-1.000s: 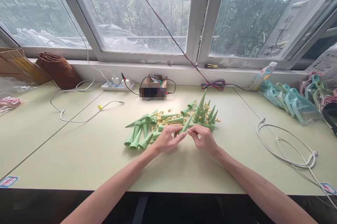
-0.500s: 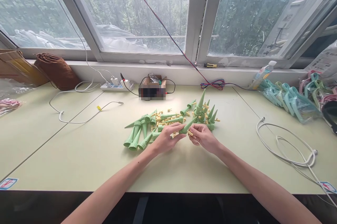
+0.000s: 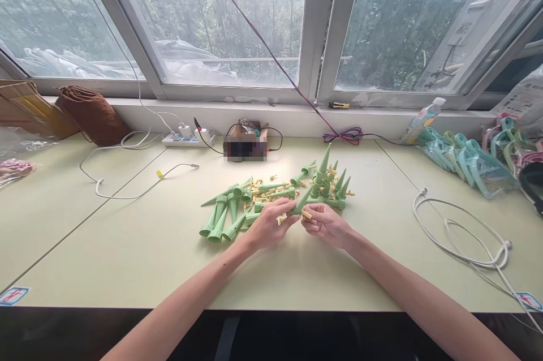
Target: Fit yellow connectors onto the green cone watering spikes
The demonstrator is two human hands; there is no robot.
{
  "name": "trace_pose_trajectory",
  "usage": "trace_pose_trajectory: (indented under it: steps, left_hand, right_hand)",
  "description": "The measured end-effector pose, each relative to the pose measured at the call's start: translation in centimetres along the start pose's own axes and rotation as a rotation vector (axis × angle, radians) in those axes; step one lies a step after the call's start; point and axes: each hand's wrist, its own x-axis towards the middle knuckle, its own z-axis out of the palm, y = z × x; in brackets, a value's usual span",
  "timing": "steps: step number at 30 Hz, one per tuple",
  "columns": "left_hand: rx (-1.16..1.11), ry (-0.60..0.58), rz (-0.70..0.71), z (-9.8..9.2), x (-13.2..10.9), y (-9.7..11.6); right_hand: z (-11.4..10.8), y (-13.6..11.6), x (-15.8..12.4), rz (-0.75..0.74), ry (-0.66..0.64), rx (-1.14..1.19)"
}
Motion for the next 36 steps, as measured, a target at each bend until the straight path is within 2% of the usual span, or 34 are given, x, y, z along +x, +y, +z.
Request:
trace_pose_trajectory:
  steps: [8, 20, 22, 26, 29, 31, 36]
  left_hand:
    - [0.059, -0.080, -0.066, -0.6, 0.2, 0.7]
    - [0.001, -0.115, -0.174, -0.5, 0.5, 1.3]
    - [0.025, -0.117, -0.189, -0.4, 0.5, 1.2]
    - [0.047, -0.109, -0.218, -0.3, 0.3, 1.1]
    - [0.031, -0.097, -0.225, -0.2, 0.3, 1.1]
    - [0.021, -0.089, -0.222, -0.1, 0.2, 1.1]
    - [-0.018, -0.097, -0.219, -0.1, 0.2, 0.8]
  right_hand:
    - [-0.3, 0.5, 0.1, -0.027, 0.051, -0.113]
    - [0.3, 0.3, -0.2, -0.181, 0.188, -0.556]
    - [0.2, 0.5, -0.3, -0.282, 0.225, -0.740]
    - [-0.2, 1.1, -0.3, -0.612, 0.274, -1.145]
    - [-0.3, 1.3, -0.3, -0.740, 0.254, -1.244]
    - [-0.3, 1.3, -0.3, -0.736, 0.259, -1.236]
    - [0.2, 0.8, -0.6, -0.591, 0.287, -1.130]
